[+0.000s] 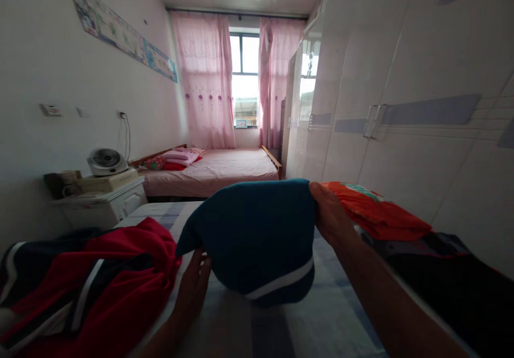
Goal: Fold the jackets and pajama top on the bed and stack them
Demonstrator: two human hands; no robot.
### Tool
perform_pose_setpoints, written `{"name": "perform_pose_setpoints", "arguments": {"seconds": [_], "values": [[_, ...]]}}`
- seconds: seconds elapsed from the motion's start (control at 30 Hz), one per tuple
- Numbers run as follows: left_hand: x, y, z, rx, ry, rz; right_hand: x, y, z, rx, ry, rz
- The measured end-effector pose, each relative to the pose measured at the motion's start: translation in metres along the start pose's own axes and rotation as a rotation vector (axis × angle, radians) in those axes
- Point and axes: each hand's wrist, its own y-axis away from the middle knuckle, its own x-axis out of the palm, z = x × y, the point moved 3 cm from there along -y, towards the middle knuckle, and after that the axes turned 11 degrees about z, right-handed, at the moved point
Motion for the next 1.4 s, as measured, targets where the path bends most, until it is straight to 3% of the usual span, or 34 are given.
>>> {"name": "perform_pose_setpoints", "arguments": {"seconds": [0.07, 0.2, 0.3, 0.4, 0.5, 0.63, 0.73, 0.8, 0.9, 1.03, 1.1, 1.13, 1.17, 1.27, 1.33, 1.4], "values": [[-0.008, 0.0, 0.001, 0.001, 0.048, -0.059, -0.012, 0.001, -0.037, 0.106, 0.064, -0.033], [-0.01, -0.001, 0.012, -0.013, 0.015, -0.006, -0.049, 0.024, -0.111, 0.316, 0.219, -0.051], [-0.008, -0.001, 0.008, 0.121, -0.145, -0.112, -0.073, 0.045, -0.143, 0.359, 0.293, -0.069], [-0.003, -0.009, -0.023, 0.353, -0.359, -0.113, -0.083, 0.055, -0.155, 0.359, 0.402, -0.065], [0.011, -0.029, -0.067, 0.452, -0.518, 0.095, -0.083, 0.055, -0.155, 0.335, 0.534, -0.031], [0.042, -0.064, -0.103, 0.368, -0.671, 0.243, -0.078, 0.056, -0.152, 0.309, 0.685, 0.006], [0.067, -0.078, -0.105, 0.314, -0.733, 0.301, -0.076, 0.059, -0.149, 0.298, 0.744, 0.042], [0.073, -0.083, -0.106, 0.318, -0.726, 0.302, -0.075, 0.06, -0.147, 0.297, 0.772, 0.059], [0.049, -0.098, -0.12, 0.299, -0.694, 0.201, -0.074, 0.06, -0.147, 0.322, 0.799, 0.079], [-0.023, -0.124, -0.156, 0.292, -0.641, -0.068, -0.073, 0.058, -0.148, 0.364, 0.785, 0.113], [-0.055, -0.129, -0.166, 0.358, -0.539, -0.275, -0.073, 0.058, -0.149, 0.372, 0.775, 0.12], [-0.064, -0.129, -0.167, 0.406, -0.496, -0.316, -0.073, 0.058, -0.149, 0.374, 0.772, 0.122], [-0.07, -0.128, -0.165, 0.456, -0.472, -0.299, -0.073, 0.058, -0.149, 0.375, 0.771, 0.122], [-0.078, -0.123, -0.155, 0.519, -0.488, -0.095, -0.073, 0.058, -0.15, 0.377, 0.774, 0.123], [-0.091, -0.119, -0.154, 0.488, -0.43, -0.177, -0.074, 0.058, -0.151, 0.376, 0.777, 0.124], [-0.108, -0.114, -0.158, 0.456, -0.324, -0.385, -0.074, 0.057, -0.152, 0.374, 0.779, 0.123]]}}
